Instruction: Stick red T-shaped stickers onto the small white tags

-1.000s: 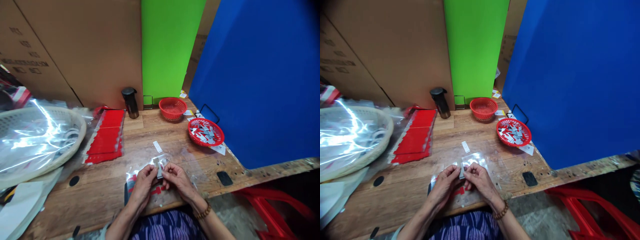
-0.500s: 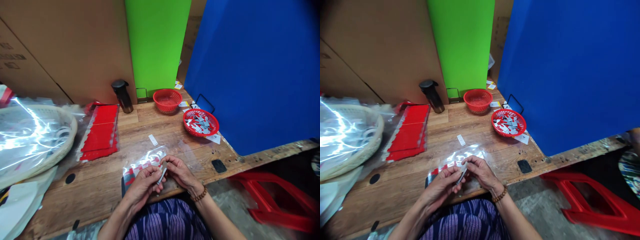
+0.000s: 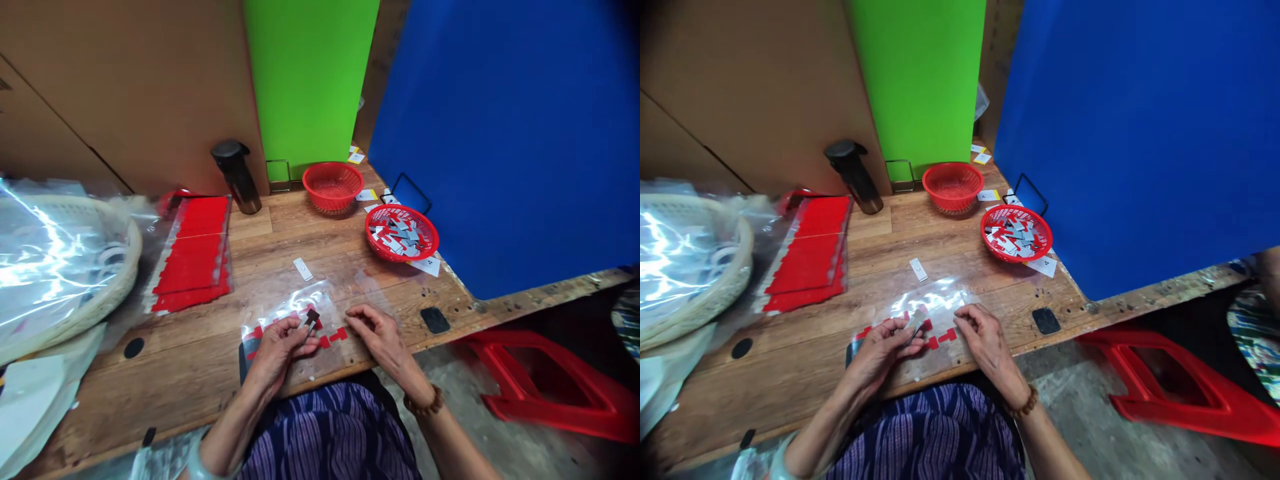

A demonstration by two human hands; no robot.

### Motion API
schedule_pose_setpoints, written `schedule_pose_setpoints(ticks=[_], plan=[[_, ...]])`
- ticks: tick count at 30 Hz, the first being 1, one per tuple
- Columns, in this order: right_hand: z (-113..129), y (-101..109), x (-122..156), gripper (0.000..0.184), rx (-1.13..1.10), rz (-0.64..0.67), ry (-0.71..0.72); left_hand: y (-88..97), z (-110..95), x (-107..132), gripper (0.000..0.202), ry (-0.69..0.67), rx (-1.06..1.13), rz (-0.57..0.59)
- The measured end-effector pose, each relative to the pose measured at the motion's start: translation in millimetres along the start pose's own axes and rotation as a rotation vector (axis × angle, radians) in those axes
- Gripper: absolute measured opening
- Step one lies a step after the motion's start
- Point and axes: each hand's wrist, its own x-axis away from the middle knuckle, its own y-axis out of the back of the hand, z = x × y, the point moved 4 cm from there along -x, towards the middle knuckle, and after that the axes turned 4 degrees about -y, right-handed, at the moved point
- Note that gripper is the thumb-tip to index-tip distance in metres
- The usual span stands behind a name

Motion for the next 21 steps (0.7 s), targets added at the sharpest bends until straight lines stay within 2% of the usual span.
schedule_pose_setpoints(ticks=[4, 8, 11, 14, 16, 18, 21], plan=[[-1.1, -10.1, 14.1, 0.012, 0.228, 0.043, 0.097, -0.4, 6.4, -6.3, 0.028, -0.066, -0.047, 0.035], [-3.2, -16.7, 16.1, 0.011, 0.304, 0.026, 0.167, -4.8, 8.4, -7.6, 0.036, -0.058, -0.052, 0.038], [-2.9, -16.6, 12.9, 0.010, 0.357, 0.055, 0.146, -8.8, 8.2, -8.4, 0.037, -0.065, -0.059, 0.057], [-1.5, -16.2, 12.8, 0.011, 0.369, 0.065, 0.137, -9.7, 9.1, -10.0, 0.036, -0.083, -0.072, 0.051], [-1.8, -16.6, 15.5, 0.009, 0.339, 0.012, 0.172, -9.1, 10.4, -10.9, 0.035, -0.085, -0.075, 0.033], [-4.9, -18.6, 19.2, 0.016, 0.305, -0.043, 0.206, -8.6, 11.6, -11.5, 0.036, -0.084, -0.072, 0.019], [-11.5, -22.8, 22.4, 0.017, 0.275, -0.068, 0.221, -8.5, 12.8, -11.5, 0.037, -0.091, -0.063, 0.014]])
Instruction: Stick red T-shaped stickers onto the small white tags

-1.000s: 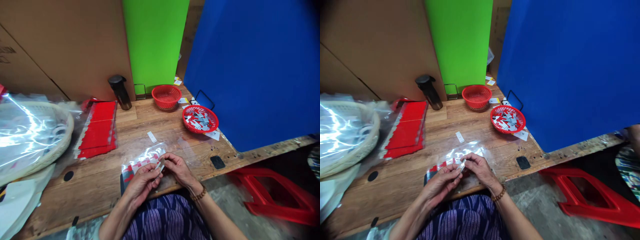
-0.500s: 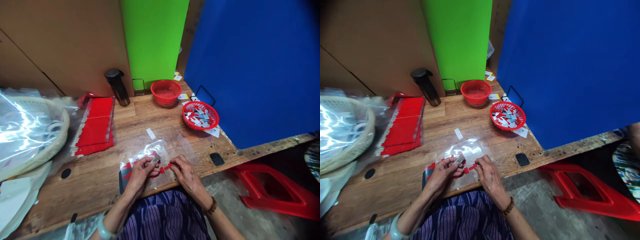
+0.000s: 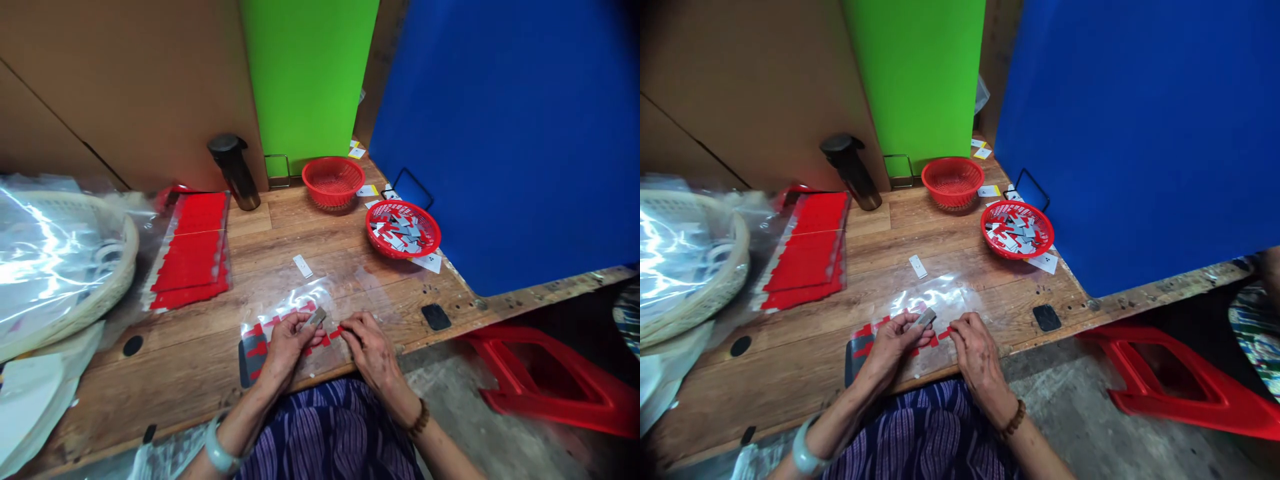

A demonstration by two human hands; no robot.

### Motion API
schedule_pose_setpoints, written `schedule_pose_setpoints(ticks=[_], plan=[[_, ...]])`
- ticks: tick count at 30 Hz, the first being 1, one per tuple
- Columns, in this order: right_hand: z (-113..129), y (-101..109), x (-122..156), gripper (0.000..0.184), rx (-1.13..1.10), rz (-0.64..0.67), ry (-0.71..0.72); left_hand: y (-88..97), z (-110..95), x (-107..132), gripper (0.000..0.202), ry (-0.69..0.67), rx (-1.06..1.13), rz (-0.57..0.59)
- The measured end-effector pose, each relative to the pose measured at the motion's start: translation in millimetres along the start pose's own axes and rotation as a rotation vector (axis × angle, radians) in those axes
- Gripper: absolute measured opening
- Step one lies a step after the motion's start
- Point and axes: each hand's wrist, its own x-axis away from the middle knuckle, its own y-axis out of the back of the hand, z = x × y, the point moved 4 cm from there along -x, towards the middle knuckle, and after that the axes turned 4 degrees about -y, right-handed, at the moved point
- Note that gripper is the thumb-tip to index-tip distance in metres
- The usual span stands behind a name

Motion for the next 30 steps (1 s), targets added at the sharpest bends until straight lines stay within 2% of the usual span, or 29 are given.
schedule_pose_setpoints(ticks=[8, 11, 16, 20, 25, 30], plan=[[-2.3, -3.0, -4.6, 0.013, 0.075, 0.052, -0.046, 0.6, 4.9, -1.2, 0.039, -0.025, 0.009, -0.046], [-4.9, -4.2, -3.5, 0.010, 0.063, 0.034, -0.042, 0.0, 4.2, -1.5, 0.038, -0.034, 0.009, -0.035], [-9.0, -1.3, -2.4, 0.030, -0.001, 0.014, -0.101, -0.8, 1.1, 1.2, 0.038, -0.047, -0.003, -0.039], [0.4, 3.0, -1.2, 0.014, 0.001, 0.022, -0.023, -1.4, -0.5, 3.8, 0.037, -0.075, -0.041, -0.044], [7.2, 4.3, -1.1, 0.014, -0.009, 0.025, 0.001, -1.9, -1.8, 4.7, 0.037, -0.086, -0.055, -0.051], [7.1, 6.3, 0.0, 0.014, -0.114, 0.149, 0.003, -2.3, -1.0, 2.9, 0.036, -0.075, -0.046, -0.088]])
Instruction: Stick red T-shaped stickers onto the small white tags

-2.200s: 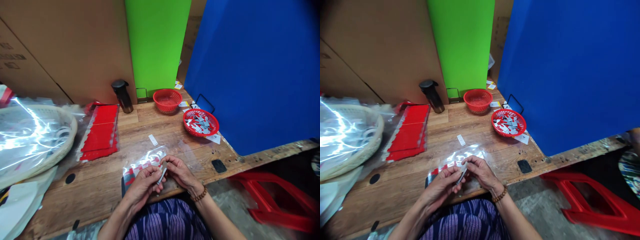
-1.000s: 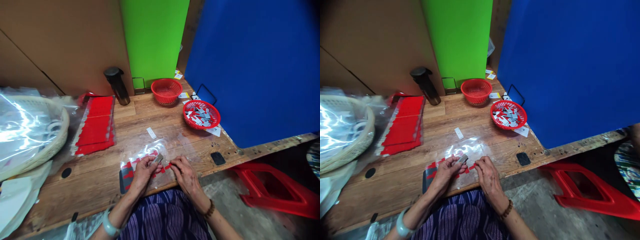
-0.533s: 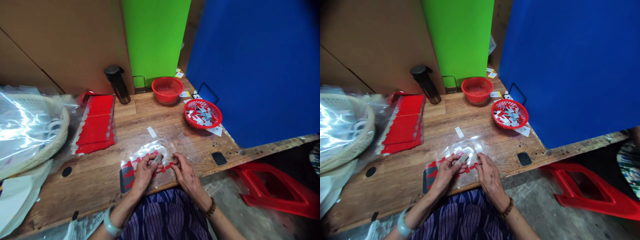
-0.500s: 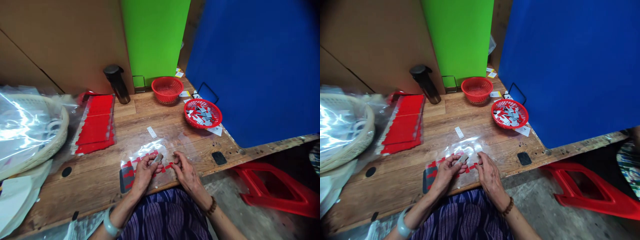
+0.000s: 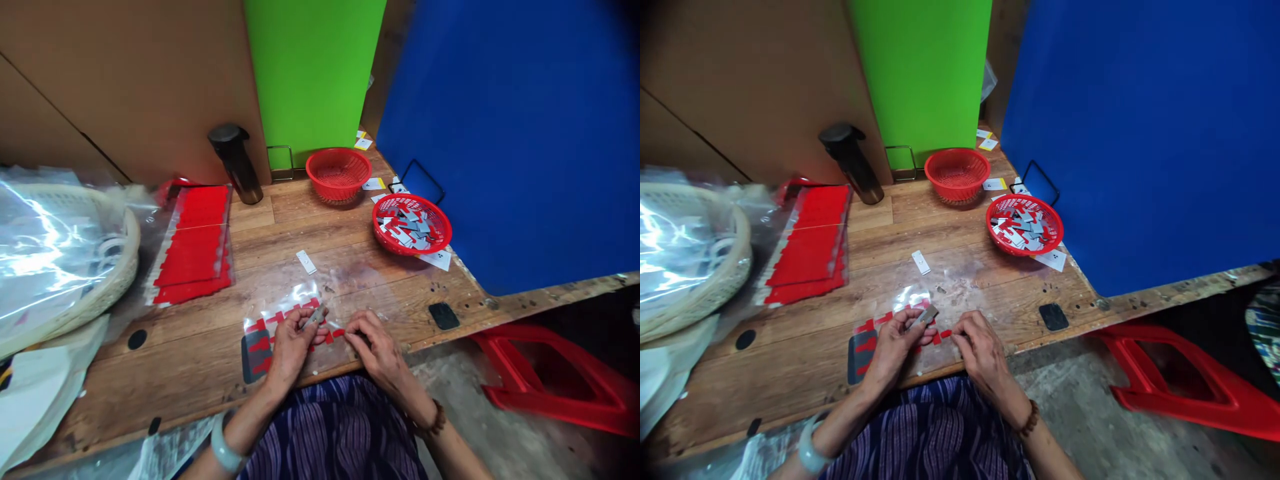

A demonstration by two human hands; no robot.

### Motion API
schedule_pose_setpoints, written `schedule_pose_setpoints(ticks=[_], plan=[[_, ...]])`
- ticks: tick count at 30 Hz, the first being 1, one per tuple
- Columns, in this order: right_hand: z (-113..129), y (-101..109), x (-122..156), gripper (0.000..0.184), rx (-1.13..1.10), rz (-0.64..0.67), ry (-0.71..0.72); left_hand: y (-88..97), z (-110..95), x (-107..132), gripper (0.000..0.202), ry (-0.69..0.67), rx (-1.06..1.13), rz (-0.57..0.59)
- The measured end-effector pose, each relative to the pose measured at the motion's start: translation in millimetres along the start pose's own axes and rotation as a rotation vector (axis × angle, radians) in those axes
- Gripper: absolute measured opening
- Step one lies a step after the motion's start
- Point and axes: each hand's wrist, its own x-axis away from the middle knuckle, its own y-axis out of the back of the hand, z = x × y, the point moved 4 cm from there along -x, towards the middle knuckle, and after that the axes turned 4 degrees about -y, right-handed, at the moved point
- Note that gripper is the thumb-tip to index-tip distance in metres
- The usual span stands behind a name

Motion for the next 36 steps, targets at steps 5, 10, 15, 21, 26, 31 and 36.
schedule_pose_setpoints(ticks=[5, 10, 15, 21, 26, 31, 36], plan=[[-0.3, 6.6, 3.9, 0.010, -0.076, 0.116, 0.030, 0.8, 4.1, -2.1, 0.033, 0.012, 0.019, -0.021], [-7.3, 11.3, 4.5, 0.006, -0.261, 0.147, -0.036, 4.6, 3.6, -2.8, 0.032, 0.033, 0.050, 0.006], [-6.6, 13.7, -2.2, 0.009, -0.269, -0.018, -0.193, 5.4, -1.9, 0.8, 0.032, 0.135, 0.115, 0.091], [21.2, 11.2, -19.8, 0.005, -0.213, 0.010, -0.130, 4.4, -10.7, 10.6, 0.034, 0.246, 0.152, 0.177], [25.3, 3.8, -26.0, 0.006, -0.258, 0.057, -0.132, 5.2, -12.3, 13.1, 0.037, 0.245, 0.159, 0.176], [21.3, 1.8, -24.3, 0.006, -0.251, 0.016, -0.112, 2.9, -12.5, 13.6, 0.039, 0.250, 0.161, 0.190], [21.9, 0.8, -24.0, 0.006, -0.195, 0.001, -0.092, -0.2, -11.8, 13.6, 0.040, 0.251, 0.154, 0.199]])
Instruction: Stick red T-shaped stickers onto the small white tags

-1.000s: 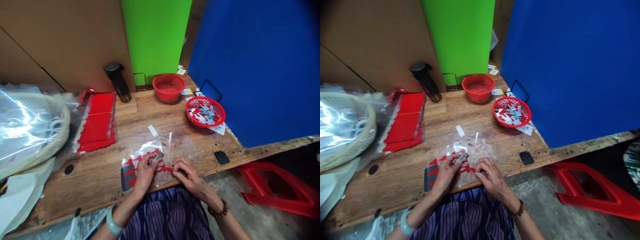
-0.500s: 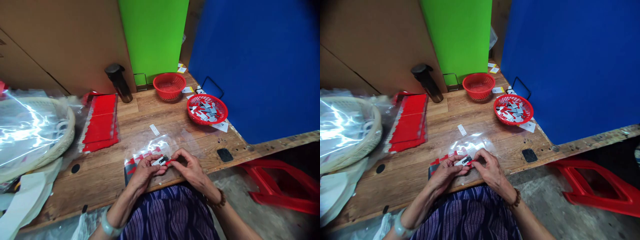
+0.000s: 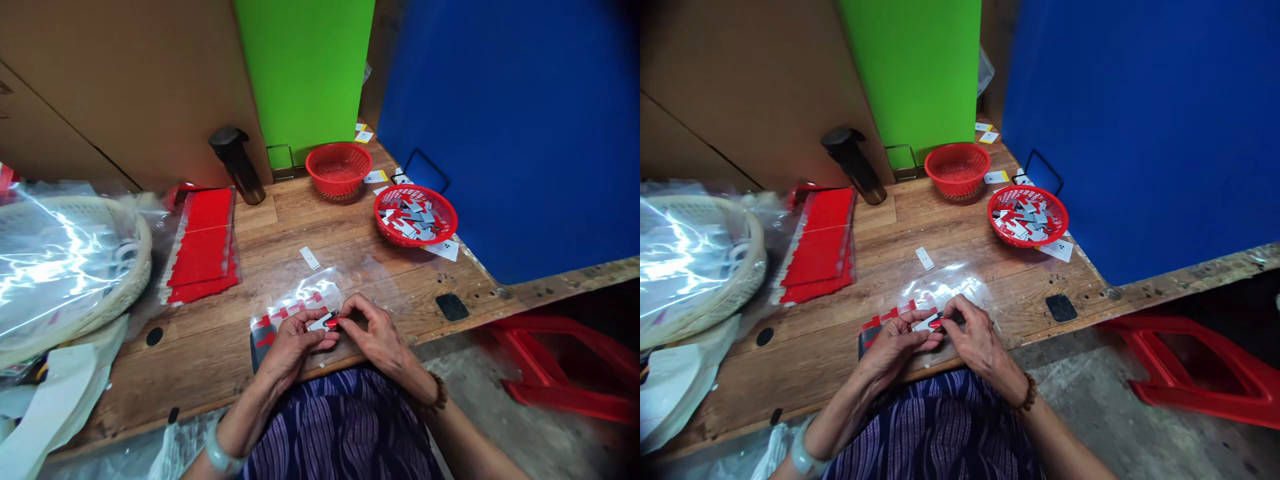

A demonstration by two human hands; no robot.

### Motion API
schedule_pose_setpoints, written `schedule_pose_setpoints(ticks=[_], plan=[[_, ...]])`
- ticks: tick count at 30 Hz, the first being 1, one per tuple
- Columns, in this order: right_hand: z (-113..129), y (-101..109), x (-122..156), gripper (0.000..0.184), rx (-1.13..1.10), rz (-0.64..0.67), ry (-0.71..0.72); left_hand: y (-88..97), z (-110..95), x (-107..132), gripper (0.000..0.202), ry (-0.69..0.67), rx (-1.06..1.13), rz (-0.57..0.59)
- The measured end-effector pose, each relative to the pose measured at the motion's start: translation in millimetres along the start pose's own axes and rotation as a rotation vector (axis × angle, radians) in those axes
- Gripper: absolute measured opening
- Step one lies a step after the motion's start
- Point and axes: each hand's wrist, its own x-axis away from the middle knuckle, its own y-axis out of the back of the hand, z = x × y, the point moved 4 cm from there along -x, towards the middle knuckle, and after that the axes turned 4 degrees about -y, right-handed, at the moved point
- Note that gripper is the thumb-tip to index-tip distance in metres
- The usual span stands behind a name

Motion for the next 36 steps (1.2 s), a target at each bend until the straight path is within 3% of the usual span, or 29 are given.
schedule_pose_setpoints(ticks=[36], plan=[[0.2, -6.3, -2.2, 0.009, 0.031, 0.002, 0.052, -4.6, -2.5, 1.7, 0.042, 0.011, -0.024, -0.008]])
